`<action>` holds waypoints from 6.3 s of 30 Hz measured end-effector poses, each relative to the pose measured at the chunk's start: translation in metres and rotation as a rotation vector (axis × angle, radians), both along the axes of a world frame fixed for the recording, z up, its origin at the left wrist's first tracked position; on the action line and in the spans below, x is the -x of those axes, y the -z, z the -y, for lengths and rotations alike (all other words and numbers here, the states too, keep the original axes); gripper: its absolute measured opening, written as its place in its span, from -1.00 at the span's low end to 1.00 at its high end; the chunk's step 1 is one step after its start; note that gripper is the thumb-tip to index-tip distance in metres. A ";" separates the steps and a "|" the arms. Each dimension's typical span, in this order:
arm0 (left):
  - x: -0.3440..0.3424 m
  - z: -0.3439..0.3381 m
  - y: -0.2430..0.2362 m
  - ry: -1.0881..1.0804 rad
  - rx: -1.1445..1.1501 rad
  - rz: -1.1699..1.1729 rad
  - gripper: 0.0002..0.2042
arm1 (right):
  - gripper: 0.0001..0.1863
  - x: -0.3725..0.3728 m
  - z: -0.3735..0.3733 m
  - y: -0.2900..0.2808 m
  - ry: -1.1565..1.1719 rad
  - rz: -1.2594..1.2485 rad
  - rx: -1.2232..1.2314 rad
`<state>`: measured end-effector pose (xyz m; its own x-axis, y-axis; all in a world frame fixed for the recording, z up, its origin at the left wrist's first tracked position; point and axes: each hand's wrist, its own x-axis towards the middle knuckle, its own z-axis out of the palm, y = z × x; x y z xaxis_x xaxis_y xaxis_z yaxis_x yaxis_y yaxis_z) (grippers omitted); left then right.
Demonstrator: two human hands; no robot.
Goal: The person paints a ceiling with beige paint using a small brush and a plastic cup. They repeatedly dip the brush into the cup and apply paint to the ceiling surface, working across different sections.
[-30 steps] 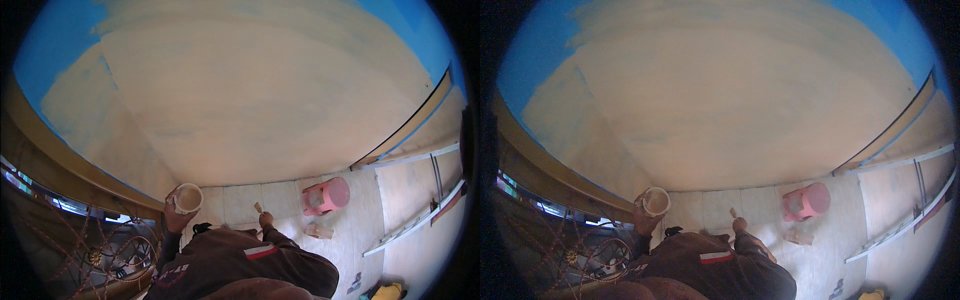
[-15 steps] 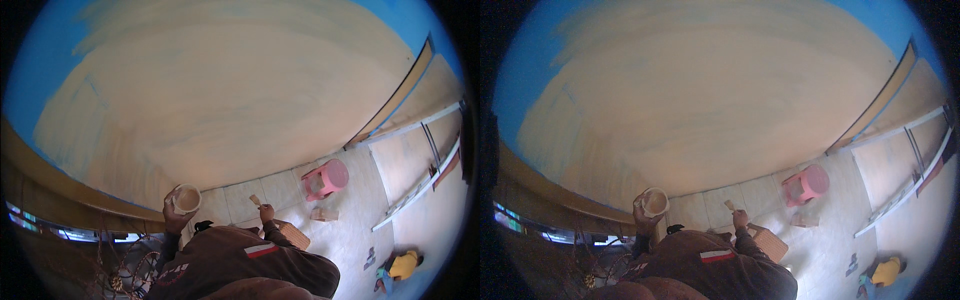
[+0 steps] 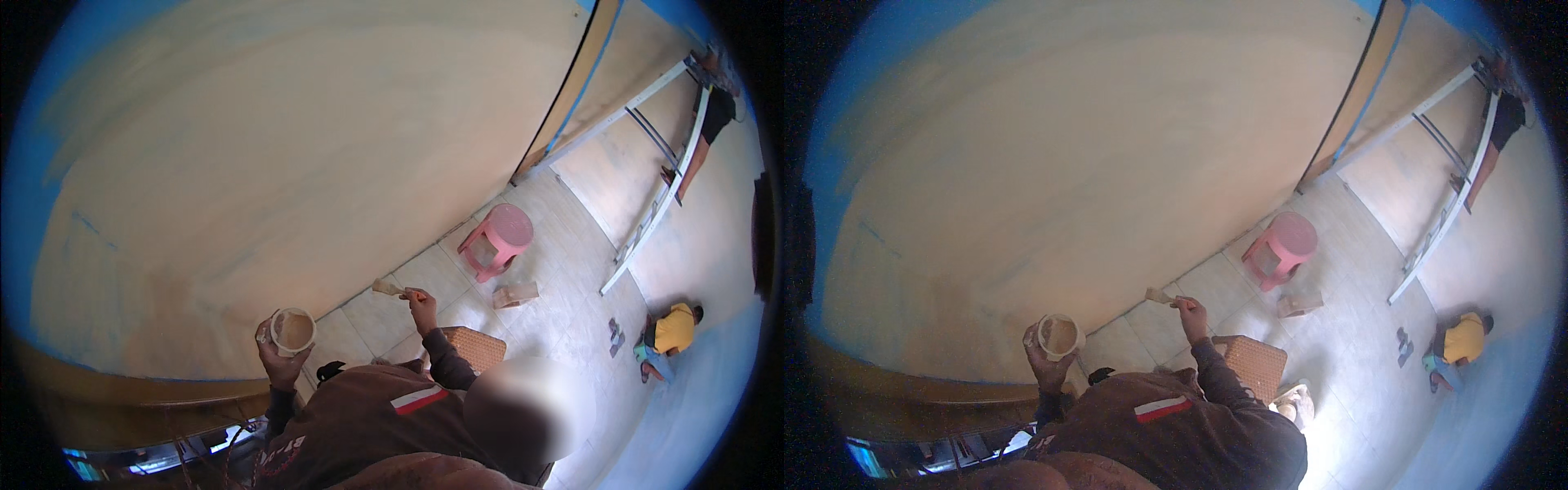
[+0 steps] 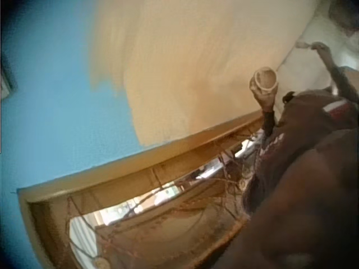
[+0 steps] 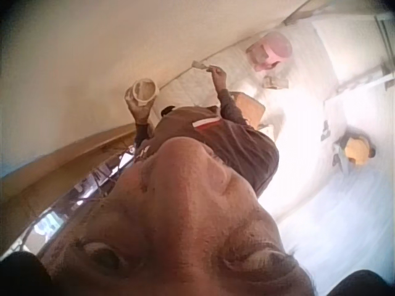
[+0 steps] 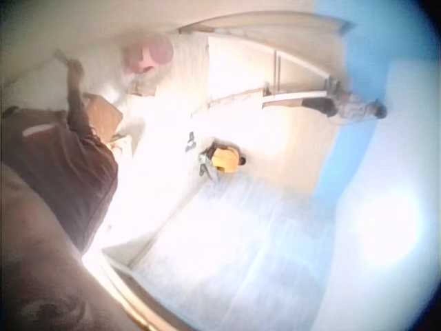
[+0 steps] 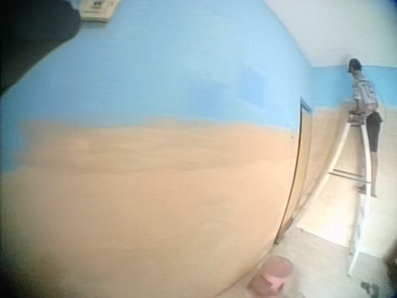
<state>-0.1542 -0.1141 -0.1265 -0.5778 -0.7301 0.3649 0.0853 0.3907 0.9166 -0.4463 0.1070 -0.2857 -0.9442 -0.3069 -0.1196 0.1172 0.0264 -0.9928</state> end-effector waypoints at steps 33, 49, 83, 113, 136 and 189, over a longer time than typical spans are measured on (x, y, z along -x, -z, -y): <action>0.026 -0.017 -0.006 0.120 0.038 0.051 -0.07 | -0.66 0.000 -0.019 -0.094 0.073 0.136 0.245; 0.032 -0.028 -0.011 0.118 -0.036 0.004 -0.08 | -0.69 0.004 -0.018 -0.105 0.046 0.153 0.292; 0.034 -0.012 -0.070 -0.086 0.248 0.110 0.08 | -0.68 -0.001 0.085 -0.326 -0.734 -0.475 0.157; 0.030 -0.027 -0.097 -0.083 0.157 0.084 0.04 | -0.76 -0.044 0.151 -0.346 -1.321 -0.937 -0.122; 0.017 -0.008 -0.127 -0.247 0.127 0.055 0.07 | -0.74 -0.016 0.151 -0.301 -0.865 0.150 0.187; 0.019 0.036 -0.201 -0.308 0.297 0.082 0.01 | -0.63 -0.033 0.192 -0.364 -0.836 -0.203 0.467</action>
